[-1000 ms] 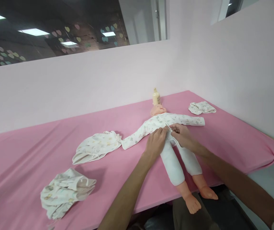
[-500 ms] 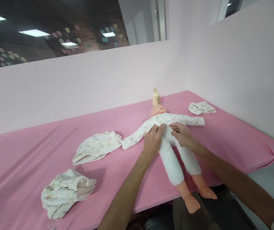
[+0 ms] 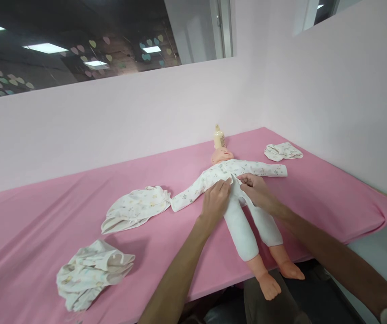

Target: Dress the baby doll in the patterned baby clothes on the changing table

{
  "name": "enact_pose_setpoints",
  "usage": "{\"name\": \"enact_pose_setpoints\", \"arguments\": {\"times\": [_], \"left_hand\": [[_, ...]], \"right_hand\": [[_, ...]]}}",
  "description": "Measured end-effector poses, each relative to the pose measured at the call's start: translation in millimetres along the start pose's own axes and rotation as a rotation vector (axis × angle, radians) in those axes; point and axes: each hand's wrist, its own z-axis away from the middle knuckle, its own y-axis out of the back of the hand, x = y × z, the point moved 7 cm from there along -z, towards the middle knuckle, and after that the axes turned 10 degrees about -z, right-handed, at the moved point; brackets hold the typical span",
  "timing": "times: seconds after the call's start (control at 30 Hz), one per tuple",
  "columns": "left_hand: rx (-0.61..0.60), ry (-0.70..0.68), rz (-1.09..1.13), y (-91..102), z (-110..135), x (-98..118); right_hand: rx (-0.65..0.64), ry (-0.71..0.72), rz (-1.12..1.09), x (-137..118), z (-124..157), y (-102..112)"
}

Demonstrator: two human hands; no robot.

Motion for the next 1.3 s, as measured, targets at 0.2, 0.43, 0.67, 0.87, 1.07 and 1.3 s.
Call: {"name": "enact_pose_setpoints", "arguments": {"times": [0.2,0.43,0.67,0.87,1.07,1.3], "left_hand": [[0.067,0.003,-0.072,4.1,-2.3,8.7],[0.089,-0.076,-0.132,8.9,-4.2,20.0],[0.062,-0.067,-0.101,4.7,-3.0,18.5],[0.064,-0.076,-0.108,3.4,-1.6,19.2],[0.088,-0.100,-0.117,3.7,-1.2,20.5],[0.084,-0.091,-0.097,4.5,-0.2,22.0]], "right_hand": [[0.050,-0.001,0.012,-2.5,3.6,3.8],[0.074,-0.005,-0.012,1.4,-0.1,4.2],[0.112,0.068,0.305,-5.1,2.2,4.5],[0.041,0.198,0.667,-7.3,4.0,-2.4],[0.122,0.216,0.520,-11.0,0.1,6.2],[0.107,0.157,0.219,-11.5,1.5,7.3]]}}
